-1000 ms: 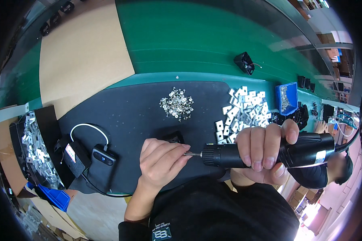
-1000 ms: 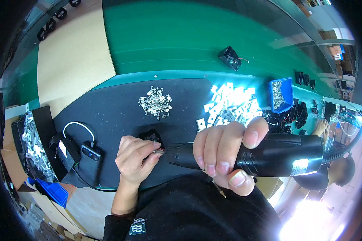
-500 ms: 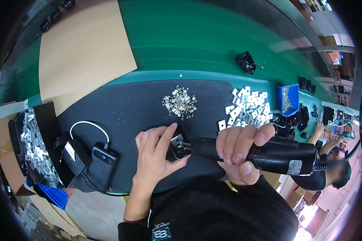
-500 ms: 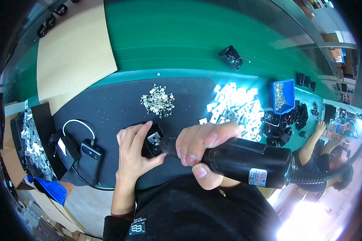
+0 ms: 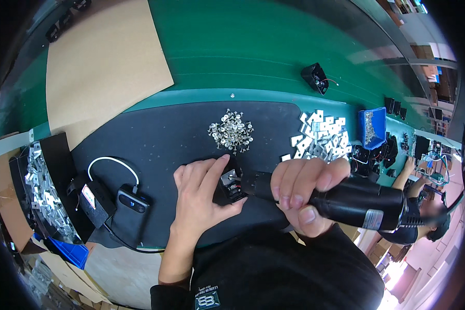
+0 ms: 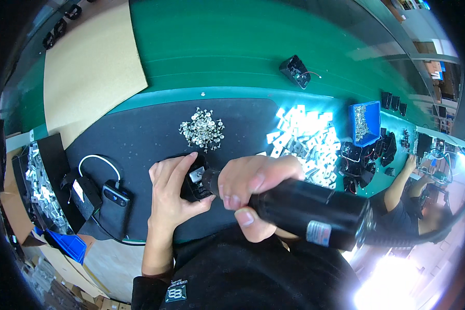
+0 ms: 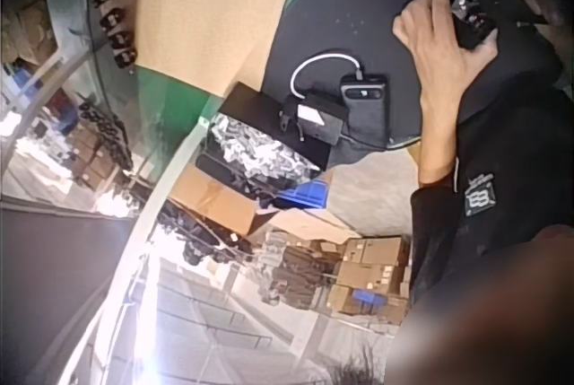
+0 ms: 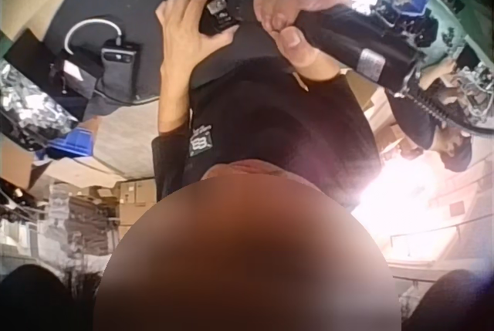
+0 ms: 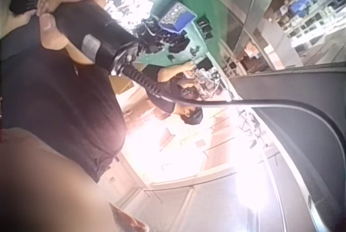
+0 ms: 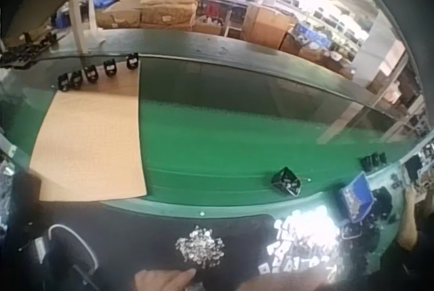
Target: The person uses a handheld electric screwdriver to fasten screws into small black electronic enclosures. They pick up each unit, drive screws into the casing, and place the finished unit on a cardboard sheet to the left. The workspace is organized with piles of screws and metal brackets.
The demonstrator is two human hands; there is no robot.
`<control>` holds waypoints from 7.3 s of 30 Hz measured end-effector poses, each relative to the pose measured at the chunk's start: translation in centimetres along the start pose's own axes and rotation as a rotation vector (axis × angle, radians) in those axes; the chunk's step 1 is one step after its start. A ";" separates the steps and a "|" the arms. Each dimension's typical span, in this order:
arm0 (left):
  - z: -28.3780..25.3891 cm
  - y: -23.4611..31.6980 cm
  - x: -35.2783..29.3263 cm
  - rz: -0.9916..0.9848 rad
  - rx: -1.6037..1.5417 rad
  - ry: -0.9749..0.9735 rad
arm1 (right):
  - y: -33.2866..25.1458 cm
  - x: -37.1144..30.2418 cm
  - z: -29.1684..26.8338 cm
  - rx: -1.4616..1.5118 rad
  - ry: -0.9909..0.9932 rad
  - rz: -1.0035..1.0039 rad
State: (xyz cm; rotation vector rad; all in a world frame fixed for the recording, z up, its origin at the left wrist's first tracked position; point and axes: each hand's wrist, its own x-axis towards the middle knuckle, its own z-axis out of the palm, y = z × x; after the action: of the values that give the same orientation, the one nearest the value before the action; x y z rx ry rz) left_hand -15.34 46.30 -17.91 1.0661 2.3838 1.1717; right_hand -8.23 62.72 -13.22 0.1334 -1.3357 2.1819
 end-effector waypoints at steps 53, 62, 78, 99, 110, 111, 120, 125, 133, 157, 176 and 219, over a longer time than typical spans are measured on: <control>-30.3 -26.1 20.3 -0.156 0.910 0.142 | -0.1 2.3 -5.4 -0.225 0.333 0.007; -15.6 -3.7 17.8 0.344 0.719 -0.086 | -2.9 1.8 -6.2 -0.270 0.457 -0.118; 6.0 5.0 8.5 0.780 0.402 -0.474 | -7.2 -0.2 -9.1 -0.233 0.541 -0.330; 3.2 4.6 0.0 0.133 -0.139 -0.188 | 5.2 11.0 -4.2 -0.218 0.230 0.023; 0.7 4.2 6.9 0.212 0.188 0.037 | -4.2 8.3 -6.2 -0.134 0.391 -0.292; 0.8 4.4 8.2 0.225 0.190 0.061 | -5.1 7.6 -6.5 -0.097 0.400 -0.309; 6.1 5.2 17.8 0.154 0.066 0.158 | -7.5 0.9 -9.8 -0.069 0.641 -0.165; 7.8 4.3 18.9 0.055 0.087 0.141 | -7.4 0.1 -10.4 -0.030 0.656 -0.127; 8.6 4.2 19.8 0.095 0.232 0.156 | -7.5 -0.2 -11.6 0.015 0.624 -0.055; -2.5 1.9 0.6 -0.077 0.206 -0.097 | -4.9 1.8 -6.2 0.235 0.373 -0.115; -0.8 3.4 -0.9 0.168 -0.319 0.078 | -4.7 1.2 0.2 0.352 0.262 0.013; -1.1 -0.2 -2.0 0.033 0.063 -0.028 | 1.3 0.2 0.4 0.070 -0.074 0.006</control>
State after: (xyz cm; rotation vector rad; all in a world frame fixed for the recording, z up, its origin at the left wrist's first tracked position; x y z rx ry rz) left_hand -14.66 44.19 -17.45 1.1380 2.4047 1.0914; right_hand -9.14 61.99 -14.01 0.2400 -1.3017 2.2490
